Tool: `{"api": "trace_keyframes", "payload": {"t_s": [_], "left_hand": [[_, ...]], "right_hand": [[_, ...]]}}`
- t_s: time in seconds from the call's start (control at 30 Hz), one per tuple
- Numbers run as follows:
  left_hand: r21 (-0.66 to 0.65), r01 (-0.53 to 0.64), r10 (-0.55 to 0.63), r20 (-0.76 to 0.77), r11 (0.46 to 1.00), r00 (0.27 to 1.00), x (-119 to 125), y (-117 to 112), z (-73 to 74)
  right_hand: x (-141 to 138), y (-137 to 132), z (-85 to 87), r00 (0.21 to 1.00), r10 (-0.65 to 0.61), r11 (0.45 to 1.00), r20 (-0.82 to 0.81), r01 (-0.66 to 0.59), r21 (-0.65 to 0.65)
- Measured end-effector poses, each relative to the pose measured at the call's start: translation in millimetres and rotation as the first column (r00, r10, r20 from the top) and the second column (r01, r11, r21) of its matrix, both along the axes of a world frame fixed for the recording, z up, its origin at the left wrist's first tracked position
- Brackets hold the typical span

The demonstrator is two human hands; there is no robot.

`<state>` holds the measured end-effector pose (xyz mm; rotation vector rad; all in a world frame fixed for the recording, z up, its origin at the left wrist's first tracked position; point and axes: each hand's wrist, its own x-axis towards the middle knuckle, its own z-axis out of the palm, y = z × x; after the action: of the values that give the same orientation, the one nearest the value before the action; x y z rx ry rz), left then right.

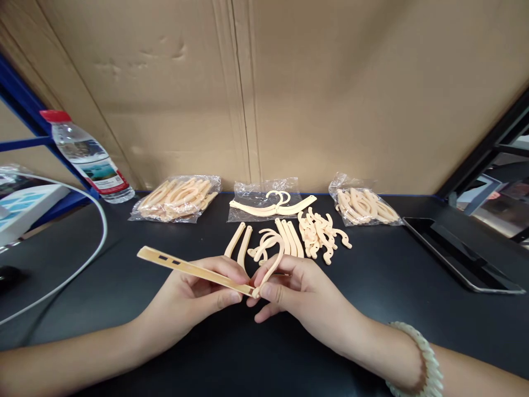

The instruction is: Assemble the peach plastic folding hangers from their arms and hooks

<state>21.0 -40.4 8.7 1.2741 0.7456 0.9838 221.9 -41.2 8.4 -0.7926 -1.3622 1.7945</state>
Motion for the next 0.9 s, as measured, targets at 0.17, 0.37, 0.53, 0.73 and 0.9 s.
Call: {"api": "trace_keyframes", "payload": {"t_s": [0.17, 0.37, 0.53, 0.73, 0.9], "left_hand": [[0.119, -0.049, 0.066, -0.147, 0.992, 0.987, -3, -2, 1.2], [0.129, -0.035, 0.059, -0.185, 0.991, 0.981, -2, -4, -0.3], [0.05, -0.037, 0.045, -0.169, 0.998, 0.985, 1, -5, -3.8], [-0.003, -0.053, 0.051, -0.181, 0.999, 0.982, 1, -6, -5.6], [-0.04, -0.053, 0.046, -0.167, 0.998, 0.985, 3, -8, -5.4]], "right_hand": [[0, -1, -1.7, 1.0, 0.007, 0.998, 0.022, -0.006, -0.055], [-2, -2, -4.2, 0.999, -0.022, 0.999, 0.024, 0.023, -0.037], [-5, -4, -4.0, 0.996, -0.071, 0.997, 0.052, 0.072, -0.022], [-8, -4, -8.3, 0.996, -0.083, 0.997, 0.04, 0.083, 0.001], [-8, -4, -11.4, 0.995, -0.082, 0.996, 0.06, 0.081, 0.026]]}}
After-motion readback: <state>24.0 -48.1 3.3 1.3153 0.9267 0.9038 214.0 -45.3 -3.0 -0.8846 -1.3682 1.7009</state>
